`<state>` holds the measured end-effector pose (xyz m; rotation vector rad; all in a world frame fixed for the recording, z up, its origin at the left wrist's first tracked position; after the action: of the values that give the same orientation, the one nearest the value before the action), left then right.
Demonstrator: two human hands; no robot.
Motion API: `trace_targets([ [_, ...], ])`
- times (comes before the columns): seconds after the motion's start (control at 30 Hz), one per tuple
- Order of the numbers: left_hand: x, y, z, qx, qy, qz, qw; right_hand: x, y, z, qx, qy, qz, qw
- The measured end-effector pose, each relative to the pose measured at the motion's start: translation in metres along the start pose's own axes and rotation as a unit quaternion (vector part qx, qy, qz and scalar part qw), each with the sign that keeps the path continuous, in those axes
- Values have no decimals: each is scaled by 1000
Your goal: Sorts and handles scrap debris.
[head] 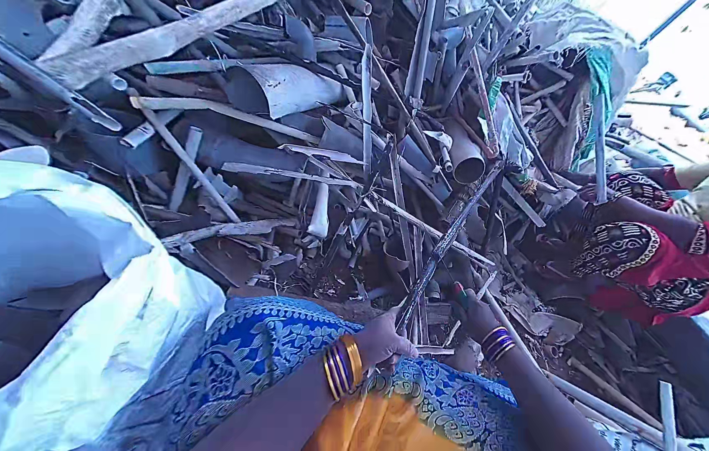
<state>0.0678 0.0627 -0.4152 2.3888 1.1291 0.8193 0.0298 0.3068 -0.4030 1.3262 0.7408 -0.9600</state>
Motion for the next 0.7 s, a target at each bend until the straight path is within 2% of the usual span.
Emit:
trace_targets([
  [0.07,1,3,1,6,9,7,1000,4,-10,-16,15,-43,-43,998],
  [0.13,-4,4,-2,25,34,13,999,12,8,9,-72,-74,-67,992],
  [0.2,-7,5,-3,21,40,13,999,27,37,36,-156,-41,-36,986],
  [0.23,-8,5,-3,17,32,10,999,29,40,39,-171,-20,-38,984],
  [0.27,-7,4,-2,10,25,7,1000,30,35,34,-156,-14,-49,986],
  [0.37,-3,5,0,11,30,17,999,27,-3,-12,-23,-84,-95,992],
  [0.43,-5,6,-2,23,30,24,999,26,-2,-15,-40,-102,-138,984],
  [0.53,-6,4,-2,22,19,17,999,31,40,22,-130,-29,-49,990],
  [0.57,-5,3,-2,17,6,9,1000,32,43,25,-136,-9,-42,990],
  [0.7,2,3,-3,-11,-37,-3,999,26,10,-14,-6,-72,-78,994],
])
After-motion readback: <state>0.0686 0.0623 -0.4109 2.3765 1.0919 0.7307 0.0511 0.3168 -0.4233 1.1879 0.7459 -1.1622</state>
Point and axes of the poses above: each hand's wrist, its own y-axis away from the middle knuckle, its own x-axis out of the palm, z = x × y, the point moved 2 cm from there along -y, towards the middle knuckle, and after that the axes turned 5 degrees about -x, right-handed, at the moved point
